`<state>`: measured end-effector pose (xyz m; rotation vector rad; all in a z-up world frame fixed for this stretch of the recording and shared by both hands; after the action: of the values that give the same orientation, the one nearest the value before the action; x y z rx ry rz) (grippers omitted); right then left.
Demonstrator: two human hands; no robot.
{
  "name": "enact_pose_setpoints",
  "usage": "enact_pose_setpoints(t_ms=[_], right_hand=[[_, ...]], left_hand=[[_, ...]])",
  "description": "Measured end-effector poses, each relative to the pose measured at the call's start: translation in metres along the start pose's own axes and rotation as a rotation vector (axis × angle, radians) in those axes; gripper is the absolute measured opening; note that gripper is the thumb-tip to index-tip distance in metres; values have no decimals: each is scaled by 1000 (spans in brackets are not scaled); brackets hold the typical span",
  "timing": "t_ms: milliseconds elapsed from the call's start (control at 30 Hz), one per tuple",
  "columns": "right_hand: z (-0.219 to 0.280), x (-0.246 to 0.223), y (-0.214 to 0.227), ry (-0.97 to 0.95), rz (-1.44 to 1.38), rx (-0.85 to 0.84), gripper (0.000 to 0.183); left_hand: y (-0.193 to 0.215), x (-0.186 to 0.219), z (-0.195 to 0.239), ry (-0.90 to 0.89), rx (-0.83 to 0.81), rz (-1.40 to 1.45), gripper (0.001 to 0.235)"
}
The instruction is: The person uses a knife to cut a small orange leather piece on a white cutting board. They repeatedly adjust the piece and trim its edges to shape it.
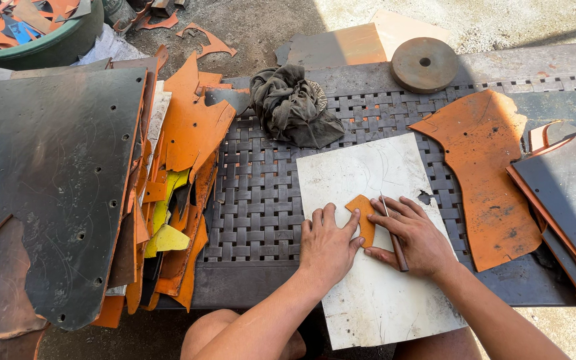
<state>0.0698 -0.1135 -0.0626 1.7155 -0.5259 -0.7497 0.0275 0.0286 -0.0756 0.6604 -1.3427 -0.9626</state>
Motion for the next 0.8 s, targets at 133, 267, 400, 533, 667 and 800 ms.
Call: enact_pose_setpoints(t_ms=[133,267,400,533,667,800], right_hand=[[-1,-1,0,3,7,0,67],[0,-1,1,2,-1,8,67],[0,0,0,3,-4,9,67],[-1,1,-2,-5,1,-2,68],[0,2,-4,-19,11,-20,68],[0,2,-4,-8,11,-5,68]], left_hand=[[-2,-1,-1,-2,-10,-7,53],[-3,-1,-1,-3,-18,-17,54],[0,-1,0,1,-17,-18,53],[0,-1,-1,9,-34,-12,52],[-1,-1,-1,6,-48,-14,52],[-2,-2,-1,11,-61,-21,52]])
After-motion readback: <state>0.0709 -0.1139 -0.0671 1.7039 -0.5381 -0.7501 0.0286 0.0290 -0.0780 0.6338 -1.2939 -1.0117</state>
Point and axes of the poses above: each hand's wrist, its own z-axis away from the middle knuckle, its own y-axis out of the back of the hand, x = y × z, the point moved 7 cm from there along -z, towards the middle knuckle, and after that the axes turned 11 degrees about z, right-handed, at the moved point
